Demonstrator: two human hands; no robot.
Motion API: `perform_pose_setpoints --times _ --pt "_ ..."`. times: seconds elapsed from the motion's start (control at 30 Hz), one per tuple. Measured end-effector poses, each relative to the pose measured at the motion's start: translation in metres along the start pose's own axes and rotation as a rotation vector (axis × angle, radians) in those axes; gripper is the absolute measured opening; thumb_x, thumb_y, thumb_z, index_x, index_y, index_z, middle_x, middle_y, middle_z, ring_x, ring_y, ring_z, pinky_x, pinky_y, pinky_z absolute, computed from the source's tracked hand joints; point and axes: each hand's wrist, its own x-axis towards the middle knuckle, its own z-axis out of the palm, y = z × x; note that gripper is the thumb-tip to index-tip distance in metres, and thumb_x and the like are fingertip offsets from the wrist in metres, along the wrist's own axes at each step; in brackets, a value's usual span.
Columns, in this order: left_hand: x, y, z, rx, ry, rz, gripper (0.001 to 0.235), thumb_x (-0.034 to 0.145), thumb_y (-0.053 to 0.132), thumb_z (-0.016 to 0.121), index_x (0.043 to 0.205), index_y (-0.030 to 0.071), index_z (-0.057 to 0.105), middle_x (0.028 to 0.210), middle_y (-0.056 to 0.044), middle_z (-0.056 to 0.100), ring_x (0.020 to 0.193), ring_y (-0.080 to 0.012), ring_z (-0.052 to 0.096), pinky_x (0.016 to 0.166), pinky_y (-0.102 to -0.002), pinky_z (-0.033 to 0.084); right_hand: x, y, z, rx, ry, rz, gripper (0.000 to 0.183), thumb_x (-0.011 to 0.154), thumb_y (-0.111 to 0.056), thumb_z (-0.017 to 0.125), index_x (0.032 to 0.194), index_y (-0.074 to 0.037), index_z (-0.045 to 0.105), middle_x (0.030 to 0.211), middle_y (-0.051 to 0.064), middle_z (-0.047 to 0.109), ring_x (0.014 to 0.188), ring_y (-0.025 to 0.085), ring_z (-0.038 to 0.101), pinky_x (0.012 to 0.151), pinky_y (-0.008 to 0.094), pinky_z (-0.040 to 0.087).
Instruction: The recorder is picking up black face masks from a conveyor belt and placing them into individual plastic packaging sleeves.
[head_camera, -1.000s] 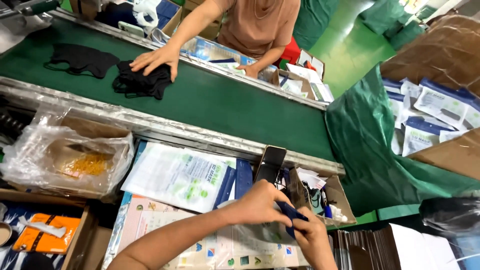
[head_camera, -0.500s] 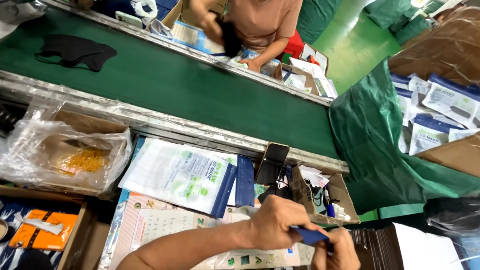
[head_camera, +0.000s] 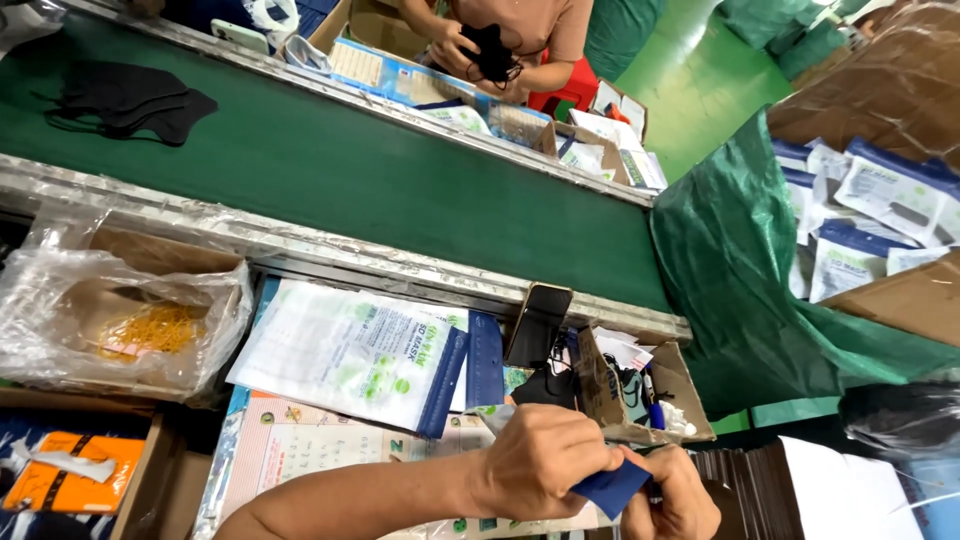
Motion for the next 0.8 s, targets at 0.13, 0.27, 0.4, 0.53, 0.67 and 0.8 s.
perform_pose_setpoints --times 0.13,0.27,0.4,0.53,0.67,0.8 --pt "0.019 0.003 -0.027 -0.032 -0.080 -0.125 0.017 0.090 0.013 0.077 0.102 0.003 0.073 0.085 -0.012 0.069 0.073 -0.0283 0.070 0.066 -0.039 0.056 0.025 -0.025 -0.004 0.009 -0.044 -0.046 0.019 0.077 0.007 0.073 0.095 0.001 0.071 0.078 0.008 0.068 0.067 0.013 0.064 0.064 0.024 0.050" --pt "0.019 0.000 -0.043 -0.107 -0.063 -0.243 0.018 0.094 0.020 0.077 0.100 0.004 0.075 0.085 -0.013 0.073 0.071 -0.0289 0.072 0.063 -0.037 0.056 0.021 -0.023 -0.002 -0.129 -0.060 -0.042 0.028 0.080 0.009 0.068 0.106 0.001 0.073 0.086 0.010 0.069 0.076 0.015 0.067 0.069 0.026 0.052" --pt "0.017 -0.003 -0.050 -0.056 0.050 -0.327 0.019 0.092 0.019 0.077 0.091 0.001 0.075 0.080 -0.014 0.073 0.068 -0.0292 0.072 0.060 -0.036 0.055 0.016 -0.013 0.007 -0.170 -0.001 0.039 0.014 0.079 0.001 0.077 0.092 -0.003 0.072 0.069 0.006 0.059 0.057 0.015 0.057 0.055 0.028 0.043" --pt "0.022 -0.013 -0.065 -0.088 -0.005 -0.490 0.016 0.091 0.016 0.074 0.092 0.000 0.076 0.077 -0.014 0.074 0.061 -0.0237 0.071 0.055 -0.034 0.053 0.046 -0.024 0.007 0.052 -0.331 0.115 0.016 0.076 -0.009 0.081 0.089 -0.002 0.074 0.070 0.007 0.064 0.062 0.017 0.061 0.055 0.031 0.045" --pt "0.021 -0.011 -0.085 -0.102 -0.270 -0.727 0.015 0.091 0.014 0.070 0.092 0.001 0.079 0.068 -0.013 0.074 0.051 -0.0170 0.066 0.049 -0.033 0.047 0.054 -0.029 0.008 0.258 -0.442 0.273 0.018 0.077 -0.012 0.083 0.088 0.000 0.075 0.072 0.008 0.066 0.062 0.018 0.061 0.056 0.032 0.046" --pt "0.018 -0.007 -0.091 -0.196 -0.272 -0.684 0.020 0.093 0.010 0.065 0.106 0.004 0.079 0.081 -0.007 0.080 0.063 -0.0139 0.070 0.057 -0.029 0.054 0.050 -0.034 0.018 0.262 -0.471 0.274 0.017 0.083 -0.015 0.082 0.087 0.000 0.074 0.073 0.008 0.067 0.064 0.017 0.063 0.058 0.033 0.047"
